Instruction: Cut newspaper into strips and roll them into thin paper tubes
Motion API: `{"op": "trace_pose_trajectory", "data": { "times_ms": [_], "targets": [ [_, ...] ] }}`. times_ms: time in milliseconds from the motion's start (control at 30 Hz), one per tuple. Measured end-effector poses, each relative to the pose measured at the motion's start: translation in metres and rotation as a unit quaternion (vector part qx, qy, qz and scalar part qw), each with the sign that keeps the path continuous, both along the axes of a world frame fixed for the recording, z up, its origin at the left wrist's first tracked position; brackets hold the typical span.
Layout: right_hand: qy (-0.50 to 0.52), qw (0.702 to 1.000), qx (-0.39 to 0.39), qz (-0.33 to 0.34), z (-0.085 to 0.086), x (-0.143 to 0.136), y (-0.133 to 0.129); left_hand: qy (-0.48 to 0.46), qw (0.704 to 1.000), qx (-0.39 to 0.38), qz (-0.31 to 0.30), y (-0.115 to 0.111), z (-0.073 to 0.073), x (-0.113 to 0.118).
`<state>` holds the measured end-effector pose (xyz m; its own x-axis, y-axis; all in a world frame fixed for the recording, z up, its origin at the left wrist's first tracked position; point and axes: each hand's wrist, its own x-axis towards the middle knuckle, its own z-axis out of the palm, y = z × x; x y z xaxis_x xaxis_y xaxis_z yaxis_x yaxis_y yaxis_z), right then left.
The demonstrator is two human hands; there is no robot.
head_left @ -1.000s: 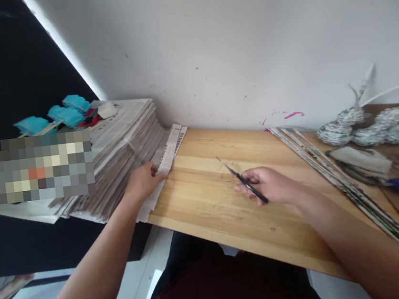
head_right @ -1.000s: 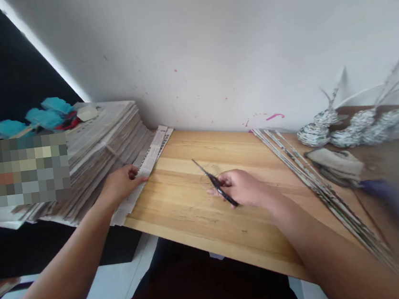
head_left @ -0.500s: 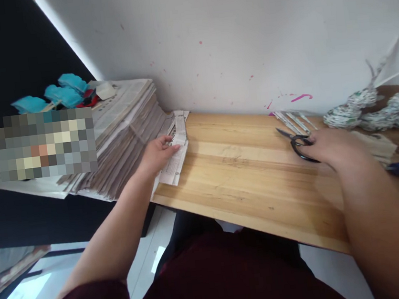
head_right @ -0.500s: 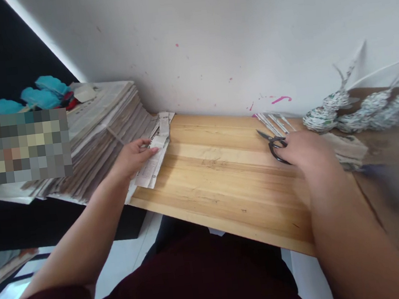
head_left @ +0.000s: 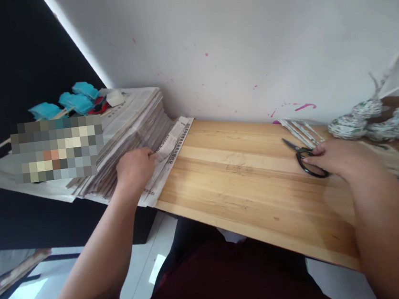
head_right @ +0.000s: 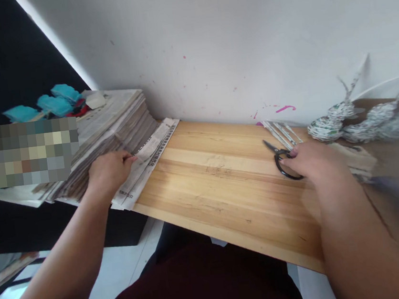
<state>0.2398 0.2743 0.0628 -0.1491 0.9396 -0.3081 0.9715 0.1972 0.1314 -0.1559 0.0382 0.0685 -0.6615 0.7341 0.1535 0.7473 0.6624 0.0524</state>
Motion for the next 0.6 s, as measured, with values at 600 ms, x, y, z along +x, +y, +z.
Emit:
{"op": "trace_pose_trajectory", "data": {
  "times_ms": [600],
  "targets": [
    [0.329, 0.896, 0.258, 0.153, -0.014, -0.019, -0.026, -0.692, 0.611, 0.346, -0.168, 0.114, -0.004, 0.091]
  ]
}}
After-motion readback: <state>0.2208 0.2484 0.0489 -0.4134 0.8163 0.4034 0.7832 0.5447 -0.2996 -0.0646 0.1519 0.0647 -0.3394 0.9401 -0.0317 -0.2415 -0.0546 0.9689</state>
